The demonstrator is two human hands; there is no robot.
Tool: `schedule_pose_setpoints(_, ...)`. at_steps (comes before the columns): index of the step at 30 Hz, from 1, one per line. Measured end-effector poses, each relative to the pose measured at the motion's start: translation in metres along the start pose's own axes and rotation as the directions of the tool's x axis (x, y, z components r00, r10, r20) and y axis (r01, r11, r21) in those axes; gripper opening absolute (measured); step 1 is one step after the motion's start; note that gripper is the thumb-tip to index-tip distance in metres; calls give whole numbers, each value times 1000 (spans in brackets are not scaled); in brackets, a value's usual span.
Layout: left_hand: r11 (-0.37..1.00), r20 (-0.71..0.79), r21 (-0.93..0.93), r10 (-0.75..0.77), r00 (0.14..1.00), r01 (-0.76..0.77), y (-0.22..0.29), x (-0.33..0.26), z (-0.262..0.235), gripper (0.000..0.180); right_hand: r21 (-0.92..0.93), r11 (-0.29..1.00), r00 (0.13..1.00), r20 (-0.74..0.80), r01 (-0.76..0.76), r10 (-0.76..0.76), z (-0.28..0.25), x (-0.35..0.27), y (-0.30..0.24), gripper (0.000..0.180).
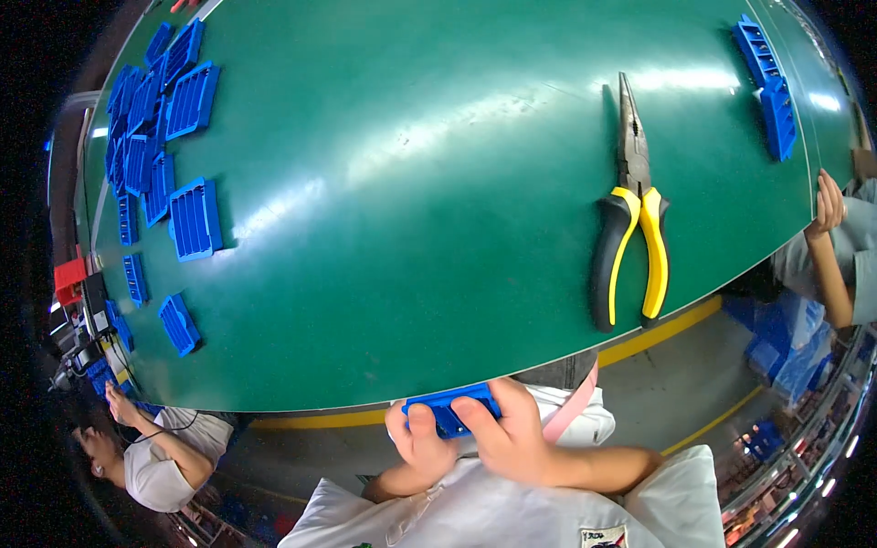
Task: Assemble small metal components into blue plastic fixtures using pliers on a factory workbench.
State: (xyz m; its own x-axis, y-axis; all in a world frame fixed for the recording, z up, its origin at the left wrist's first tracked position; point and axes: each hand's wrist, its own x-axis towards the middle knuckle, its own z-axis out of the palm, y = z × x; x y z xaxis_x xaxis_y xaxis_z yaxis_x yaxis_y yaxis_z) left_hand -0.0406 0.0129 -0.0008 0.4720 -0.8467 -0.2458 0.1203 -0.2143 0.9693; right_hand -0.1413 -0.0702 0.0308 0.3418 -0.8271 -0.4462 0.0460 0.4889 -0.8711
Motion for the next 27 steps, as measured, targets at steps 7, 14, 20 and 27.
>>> schedule_pose_setpoints(7,993,-80,74,-81,994,87,26,8,11,17,186,958,966,-99,-217,238,10,-6,-13,24)
schedule_pose_setpoints(14,988,206,108,-127,970,107,29,43,-7,23,-118,991,998,-13,57,-59,-7,7,-1,19)
schedule_pose_setpoints(20,981,343,-116,-106,933,154,34,33,-27,37,136,963,970,33,233,-239,-29,-4,13,66)
schedule_pose_setpoints(27,750,322,-624,-9,947,219,-12,37,16,28,291,913,940,98,286,-326,-45,6,44,80)
